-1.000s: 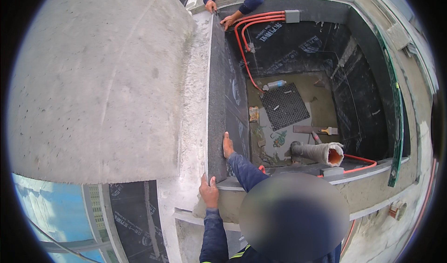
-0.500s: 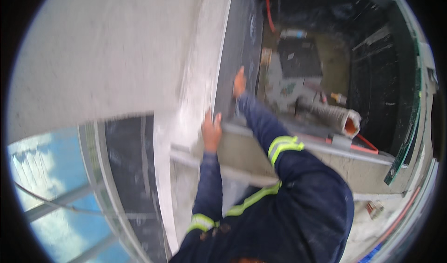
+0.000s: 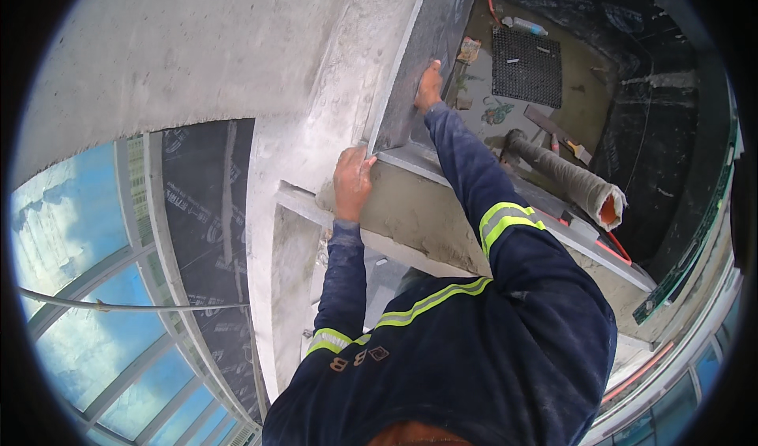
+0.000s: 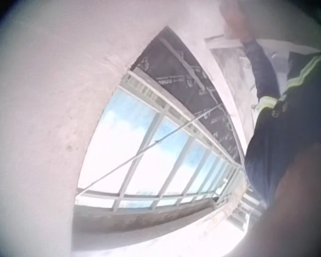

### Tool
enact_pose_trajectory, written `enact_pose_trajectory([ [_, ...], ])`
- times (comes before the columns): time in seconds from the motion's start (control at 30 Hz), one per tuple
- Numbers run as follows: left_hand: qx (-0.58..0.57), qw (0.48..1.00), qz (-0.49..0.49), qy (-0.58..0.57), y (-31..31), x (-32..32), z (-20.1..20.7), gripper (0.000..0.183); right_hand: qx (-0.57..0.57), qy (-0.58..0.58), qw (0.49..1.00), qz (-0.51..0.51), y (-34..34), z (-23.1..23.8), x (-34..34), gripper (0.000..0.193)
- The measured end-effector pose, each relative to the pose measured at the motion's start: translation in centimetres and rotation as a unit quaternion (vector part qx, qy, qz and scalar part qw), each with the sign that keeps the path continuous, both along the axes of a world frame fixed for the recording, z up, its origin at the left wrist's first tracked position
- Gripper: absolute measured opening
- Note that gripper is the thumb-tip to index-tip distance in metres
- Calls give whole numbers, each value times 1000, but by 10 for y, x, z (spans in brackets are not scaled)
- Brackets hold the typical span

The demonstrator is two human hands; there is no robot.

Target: The person uses a handheld angle grinder to cut a stone slab, then lifts and positions the slab into a curved recess. They adjust the slab by hand and use a spirit level to check alignment, making small repositioning adjustments until the slab sits flush.

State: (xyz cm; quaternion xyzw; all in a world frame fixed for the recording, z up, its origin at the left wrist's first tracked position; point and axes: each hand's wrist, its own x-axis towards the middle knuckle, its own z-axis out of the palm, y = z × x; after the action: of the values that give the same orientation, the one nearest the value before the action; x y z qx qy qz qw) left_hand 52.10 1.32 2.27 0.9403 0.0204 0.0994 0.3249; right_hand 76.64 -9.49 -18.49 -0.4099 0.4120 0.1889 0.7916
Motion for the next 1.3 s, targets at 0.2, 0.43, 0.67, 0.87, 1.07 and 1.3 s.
enact_pose_trajectory([
  [0.2,-17,995,95,-31,-9,2,3,23,-40,2,999,-6,18,0,-1,80],
  [0.43,31,999,24,-37,5,0,-6,23,11,3,1000,-21,8,5,-4,83],
  [0.67,25,998,45,-43,6,0,-16,26,2,-42,999,-28,18,6,2,80],
  [0.87,2,999,48,-7,4,-10,-18,31,-2,-16,1000,-2,20,-13,0,78],
  [1.07,-127,991,0,39,15,-4,11,40,-11,-19,1000,-9,6,-47,18,81],
  [1.3,-18,999,-38,4,9,16,-3,35,49,-177,983,-33,-8,-63,24,91],
])
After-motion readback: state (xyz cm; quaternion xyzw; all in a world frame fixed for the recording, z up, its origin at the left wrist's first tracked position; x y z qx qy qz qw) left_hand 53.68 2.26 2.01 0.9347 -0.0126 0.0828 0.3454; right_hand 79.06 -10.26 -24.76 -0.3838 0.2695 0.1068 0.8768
